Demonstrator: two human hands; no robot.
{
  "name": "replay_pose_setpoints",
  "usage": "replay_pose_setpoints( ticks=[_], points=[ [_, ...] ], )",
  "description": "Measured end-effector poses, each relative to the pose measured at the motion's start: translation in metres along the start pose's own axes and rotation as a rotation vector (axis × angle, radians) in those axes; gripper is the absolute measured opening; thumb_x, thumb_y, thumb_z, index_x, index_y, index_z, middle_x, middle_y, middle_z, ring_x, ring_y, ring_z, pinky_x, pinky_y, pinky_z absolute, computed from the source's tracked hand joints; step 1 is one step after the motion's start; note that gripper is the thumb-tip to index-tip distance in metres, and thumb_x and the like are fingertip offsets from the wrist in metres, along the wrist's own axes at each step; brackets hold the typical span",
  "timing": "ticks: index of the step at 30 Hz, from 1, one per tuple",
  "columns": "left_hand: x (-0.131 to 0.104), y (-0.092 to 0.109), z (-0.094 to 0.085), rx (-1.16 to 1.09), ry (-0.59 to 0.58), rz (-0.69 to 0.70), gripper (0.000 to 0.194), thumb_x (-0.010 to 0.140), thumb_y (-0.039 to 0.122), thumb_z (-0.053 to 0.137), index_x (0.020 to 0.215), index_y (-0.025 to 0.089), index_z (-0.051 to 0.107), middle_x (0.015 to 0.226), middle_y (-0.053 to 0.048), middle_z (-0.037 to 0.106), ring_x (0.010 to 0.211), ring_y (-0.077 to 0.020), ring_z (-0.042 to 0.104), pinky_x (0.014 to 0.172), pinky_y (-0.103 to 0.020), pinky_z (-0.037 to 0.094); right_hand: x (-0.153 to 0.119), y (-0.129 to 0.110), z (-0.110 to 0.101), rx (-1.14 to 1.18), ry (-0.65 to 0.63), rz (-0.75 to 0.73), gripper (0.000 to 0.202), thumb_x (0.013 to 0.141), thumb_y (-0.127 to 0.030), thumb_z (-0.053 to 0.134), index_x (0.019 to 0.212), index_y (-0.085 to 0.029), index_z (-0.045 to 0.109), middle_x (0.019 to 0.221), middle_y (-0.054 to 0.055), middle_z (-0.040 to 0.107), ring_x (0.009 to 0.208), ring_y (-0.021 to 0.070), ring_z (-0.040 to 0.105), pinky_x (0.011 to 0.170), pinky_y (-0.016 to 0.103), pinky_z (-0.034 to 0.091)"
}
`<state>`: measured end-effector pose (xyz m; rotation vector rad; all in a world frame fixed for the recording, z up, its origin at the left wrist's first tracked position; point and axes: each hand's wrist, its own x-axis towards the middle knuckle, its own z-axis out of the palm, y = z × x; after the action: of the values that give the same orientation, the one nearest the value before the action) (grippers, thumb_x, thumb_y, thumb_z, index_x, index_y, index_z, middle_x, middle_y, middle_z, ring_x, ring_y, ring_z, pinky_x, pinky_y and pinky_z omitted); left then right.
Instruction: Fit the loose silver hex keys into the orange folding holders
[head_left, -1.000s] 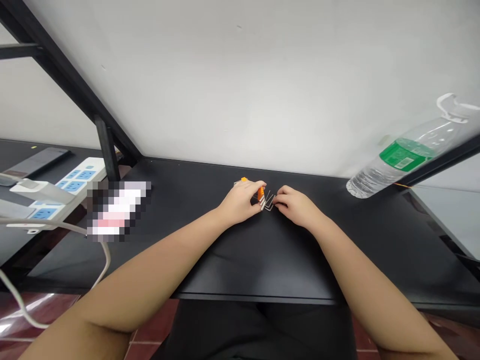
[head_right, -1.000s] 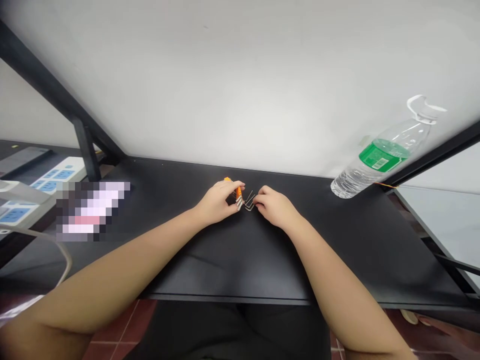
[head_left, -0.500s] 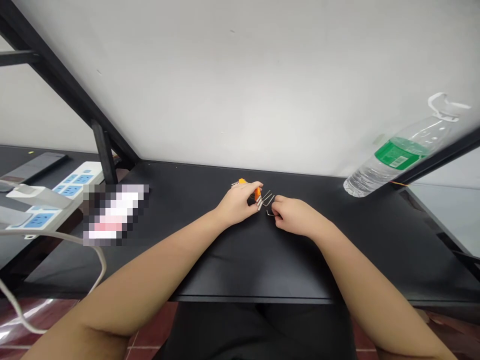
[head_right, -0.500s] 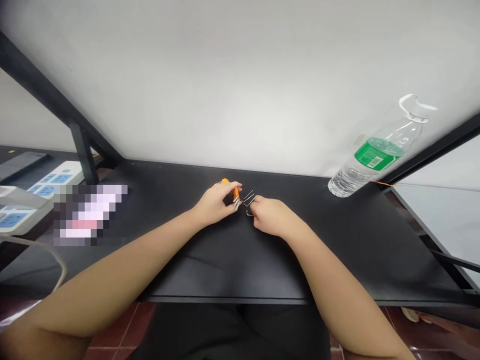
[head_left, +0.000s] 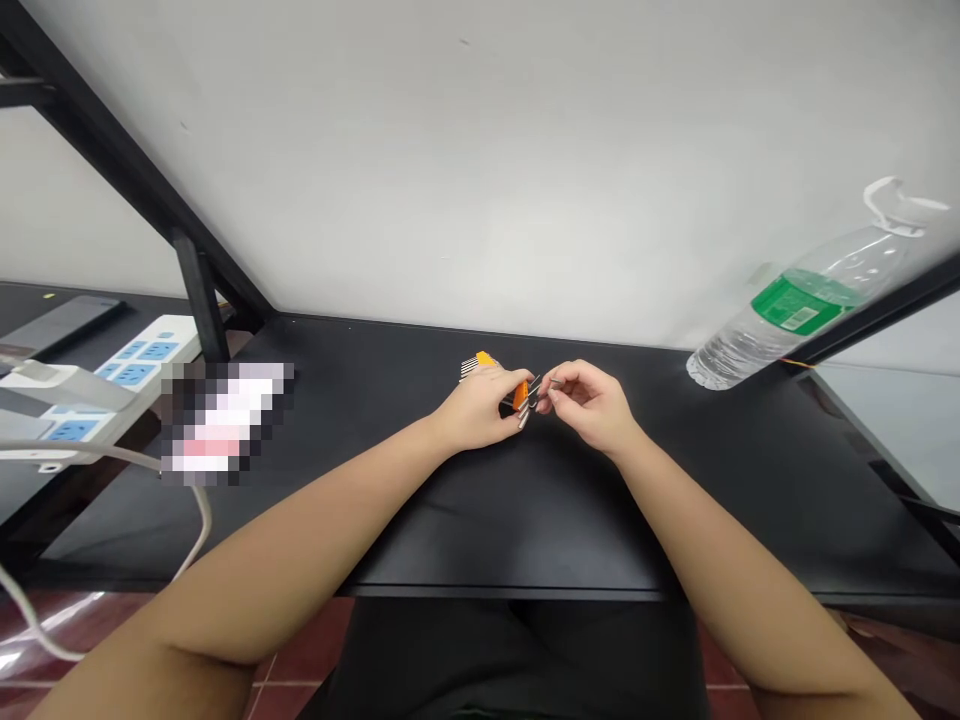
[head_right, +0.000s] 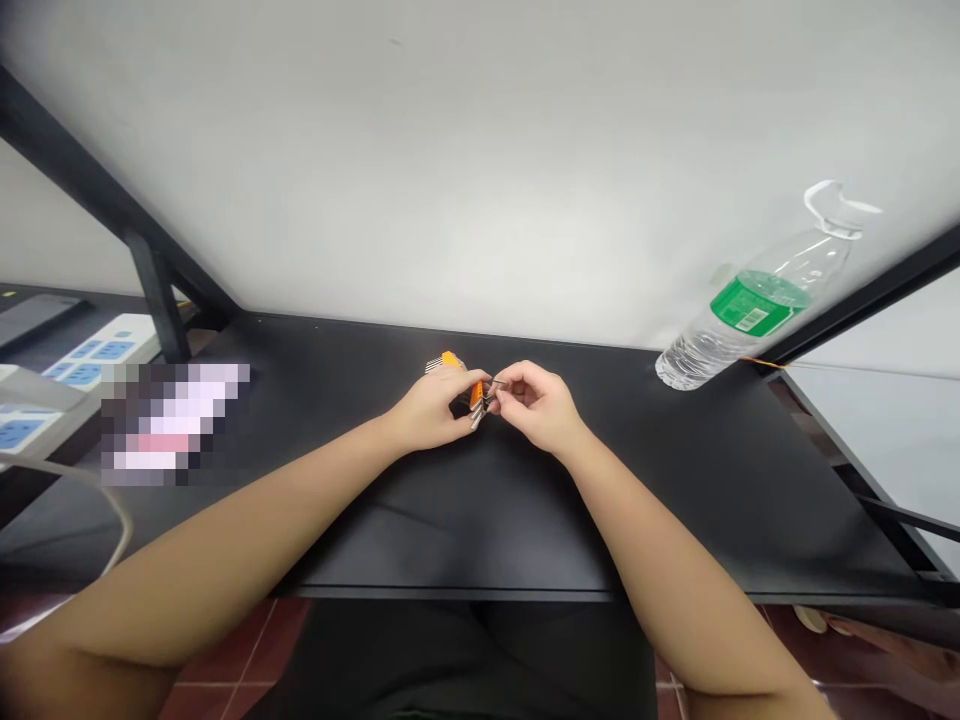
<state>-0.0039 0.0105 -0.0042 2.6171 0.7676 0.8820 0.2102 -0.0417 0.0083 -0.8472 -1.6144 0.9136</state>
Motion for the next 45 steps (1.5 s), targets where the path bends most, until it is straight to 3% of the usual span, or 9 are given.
replay_pose_setpoints(
  ticks=[9,21,36,45],
  points=[
    [0.002,0.002,-0.001,-0.055,-0.036,0.036,0.031,0.082,0.023,0.064,0.112,0.022,0.061,0.091,-0.002,0.071,0.087,-0.021,0.066,0.095,-0.038,0.046,0.001,0.008,-0.002,-0.074,-0.029,-0.074,0.004,0.094,-0.022,0.066,0.095,-0.023,0.07,0.099,0.005,0.07,0.082,0.0206,0.075,0.078,0.038,0.064],
    [0.002,0.0,0.0,-0.083,-0.021,0.028,0.032,0.079,0.022,0.064,0.111,0.022,0.062,0.092,-0.001,0.07,0.086,-0.0204,0.064,0.092,-0.036,0.046,0.002,-0.008,-0.006,-0.506,-0.098,-0.325,0.018,0.09,-0.01,0.061,0.096,-0.023,0.071,0.093,0.004,0.074,0.082,0.0181,0.07,0.077,0.033,0.059],
    [0.002,0.002,-0.002,-0.113,-0.025,0.055,0.025,0.08,0.023,0.064,0.105,0.022,0.062,0.086,-0.001,0.068,0.082,-0.0197,0.062,0.085,-0.035,0.047,0.002,-0.006,-0.002,-0.614,-0.127,-0.38,0.018,0.092,-0.011,0.057,0.096,-0.023,0.07,0.093,0.005,0.075,0.082,0.0178,0.07,0.077,0.032,0.056],
    [0.0,0.0,0.0,-0.114,-0.01,0.041,0.031,0.082,0.027,0.066,0.112,0.023,0.062,0.095,-0.003,0.071,0.091,-0.0227,0.066,0.092,-0.039,0.048,-0.002,-0.008,-0.003,-0.544,-0.219,-0.243,0.018,0.094,-0.02,0.062,0.109,-0.025,0.071,0.101,0.006,0.076,0.085,0.0198,0.071,0.081,0.036,0.059]
  ],
)
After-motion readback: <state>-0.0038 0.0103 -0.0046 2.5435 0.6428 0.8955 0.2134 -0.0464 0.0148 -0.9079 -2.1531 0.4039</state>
